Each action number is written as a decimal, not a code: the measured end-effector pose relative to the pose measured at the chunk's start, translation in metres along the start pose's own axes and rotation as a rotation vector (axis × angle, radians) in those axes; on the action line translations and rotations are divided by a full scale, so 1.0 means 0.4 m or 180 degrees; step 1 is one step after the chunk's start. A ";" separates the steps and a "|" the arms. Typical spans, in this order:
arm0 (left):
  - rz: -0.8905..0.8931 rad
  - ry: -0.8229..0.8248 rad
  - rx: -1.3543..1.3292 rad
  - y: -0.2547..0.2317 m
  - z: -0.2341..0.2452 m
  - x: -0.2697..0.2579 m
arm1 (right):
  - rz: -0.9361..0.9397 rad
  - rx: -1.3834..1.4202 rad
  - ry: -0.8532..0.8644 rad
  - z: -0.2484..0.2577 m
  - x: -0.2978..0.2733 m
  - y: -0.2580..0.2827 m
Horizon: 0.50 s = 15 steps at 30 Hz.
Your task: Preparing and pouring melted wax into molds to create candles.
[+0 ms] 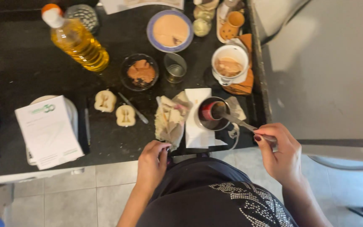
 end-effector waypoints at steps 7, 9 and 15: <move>-0.0700 -0.0148 0.0372 -0.041 -0.031 0.059 | -0.0250 0.0783 -0.0252 0.030 -0.048 -0.061; -0.1084 -0.0279 0.0558 -0.086 -0.037 0.086 | -0.0212 0.0498 -0.0191 0.035 -0.055 -0.054; -0.1956 -0.0016 0.0532 -0.192 -0.148 0.190 | -0.0197 0.0403 -0.0188 0.040 -0.058 -0.038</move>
Point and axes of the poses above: each hand's wrist, its own x-axis towards the middle knuckle, its own z-axis out of the back of the hand, y = z × x, the point moved 1 cm from there along x, towards the middle knuckle, and after that the axes turned 2 degrees about x, right-handed, at the moved point
